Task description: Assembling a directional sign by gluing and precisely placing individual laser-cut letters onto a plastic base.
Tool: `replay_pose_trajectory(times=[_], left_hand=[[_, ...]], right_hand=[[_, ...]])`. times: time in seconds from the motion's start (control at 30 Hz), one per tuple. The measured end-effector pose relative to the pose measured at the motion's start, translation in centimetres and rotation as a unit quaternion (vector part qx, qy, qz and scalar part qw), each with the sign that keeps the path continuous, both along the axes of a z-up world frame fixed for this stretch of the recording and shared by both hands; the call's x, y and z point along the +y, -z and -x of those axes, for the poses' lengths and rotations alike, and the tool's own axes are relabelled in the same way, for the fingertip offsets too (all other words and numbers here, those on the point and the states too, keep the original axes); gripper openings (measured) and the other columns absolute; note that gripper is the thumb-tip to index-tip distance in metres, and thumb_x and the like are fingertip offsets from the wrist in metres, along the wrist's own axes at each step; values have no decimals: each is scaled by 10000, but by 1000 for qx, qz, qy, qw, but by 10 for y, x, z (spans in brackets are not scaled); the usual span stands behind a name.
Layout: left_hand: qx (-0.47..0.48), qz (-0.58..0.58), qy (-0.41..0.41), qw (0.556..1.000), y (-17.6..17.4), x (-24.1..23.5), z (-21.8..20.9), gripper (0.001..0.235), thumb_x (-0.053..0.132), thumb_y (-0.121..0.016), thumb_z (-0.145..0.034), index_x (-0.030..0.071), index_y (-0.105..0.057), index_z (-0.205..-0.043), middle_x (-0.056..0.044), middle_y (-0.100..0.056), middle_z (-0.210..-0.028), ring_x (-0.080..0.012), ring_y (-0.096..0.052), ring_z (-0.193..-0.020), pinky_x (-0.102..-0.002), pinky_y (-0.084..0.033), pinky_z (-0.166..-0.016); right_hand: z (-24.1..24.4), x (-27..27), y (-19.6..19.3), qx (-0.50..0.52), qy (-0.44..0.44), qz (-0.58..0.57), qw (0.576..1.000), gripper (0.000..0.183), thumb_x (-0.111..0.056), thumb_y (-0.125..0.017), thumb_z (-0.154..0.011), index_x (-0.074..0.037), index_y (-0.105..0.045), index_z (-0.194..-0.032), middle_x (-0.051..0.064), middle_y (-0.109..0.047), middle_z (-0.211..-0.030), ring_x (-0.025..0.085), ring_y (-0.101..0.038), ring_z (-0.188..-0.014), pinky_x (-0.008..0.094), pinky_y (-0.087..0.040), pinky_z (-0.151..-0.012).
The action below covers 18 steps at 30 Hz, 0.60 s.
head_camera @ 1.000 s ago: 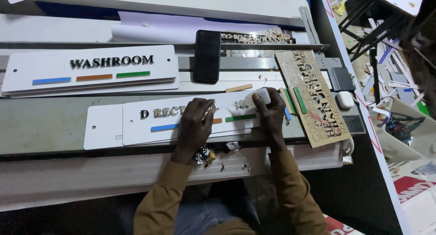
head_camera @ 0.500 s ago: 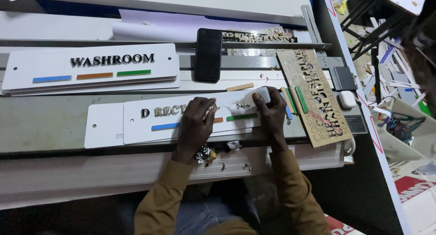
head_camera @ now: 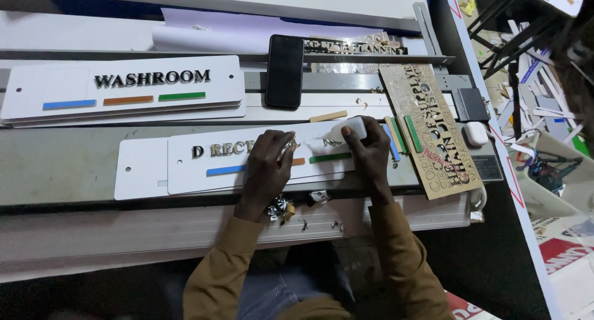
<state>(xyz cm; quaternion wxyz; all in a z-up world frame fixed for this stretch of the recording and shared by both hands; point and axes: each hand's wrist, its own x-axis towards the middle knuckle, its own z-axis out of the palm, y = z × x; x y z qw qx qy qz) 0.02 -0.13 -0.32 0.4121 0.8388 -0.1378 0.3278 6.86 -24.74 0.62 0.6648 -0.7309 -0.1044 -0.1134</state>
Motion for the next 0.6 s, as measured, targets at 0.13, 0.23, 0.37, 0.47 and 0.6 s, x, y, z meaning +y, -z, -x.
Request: replay_pose_trajectory(times=[0.13, 0.23, 0.37, 0.47, 0.6], left_hand=[[4, -5, 1, 1000, 1, 0, 0, 283, 22, -750, -1055, 26, -796, -1334, -148, -719, -1078, -381, -736, -968, -504, -619, -813], [3, -6, 1, 1000, 1, 0, 0, 276, 31, -746, -1068, 29, -792, -1340, -150, -716, -1080, -383, -739, -974, -497, -621, -809], [3, -5, 3, 1000, 2, 0, -1, 281, 33, -747, -1059, 30, -796, -1336, -155, -716, -1083, -392, -738, -986, -507, -625, -822], [3, -3, 1, 1000, 3, 0, -1, 283, 26, -746, -1058, 26, -796, -1336, -157, -715, -1084, -383, -741, -982, -502, -625, -825], [6, -1, -1, 1000, 1, 0, -1, 278, 37, -758, -1058, 30, -794, -1334, -158, -721, -1088, -397, -746, -995, -514, -630, -830]], right_hand=[[-7, -5, 9, -6, -12, 8, 1000, 391, -350, -917, -1044, -34, -763, -1213, 123, -725, -986, 191, -726, -959, 396, -622, -819], [-7, -5, 10, -12, -9, -3, 1000, 392, -336, -928, -1034, -27, -767, -1213, 145, -735, -997, 210, -742, -983, 417, -628, -838], [-3, -3, 4, -18, -13, -1, 1000, 394, -343, -906, -1051, -19, -759, -1220, 130, -709, -1000, 197, -716, -984, 418, -618, -855], [-5, -4, 5, -22, -16, 3, 1000, 402, -351, -910, -1048, -15, -764, -1214, 142, -707, -999, 212, -727, -984, 426, -620, -850], [-3, -4, 3, -21, -17, 17, 999, 417, -360, -912, -1046, -10, -763, -1216, 144, -691, -1002, 223, -725, -974, 430, -623, -854]])
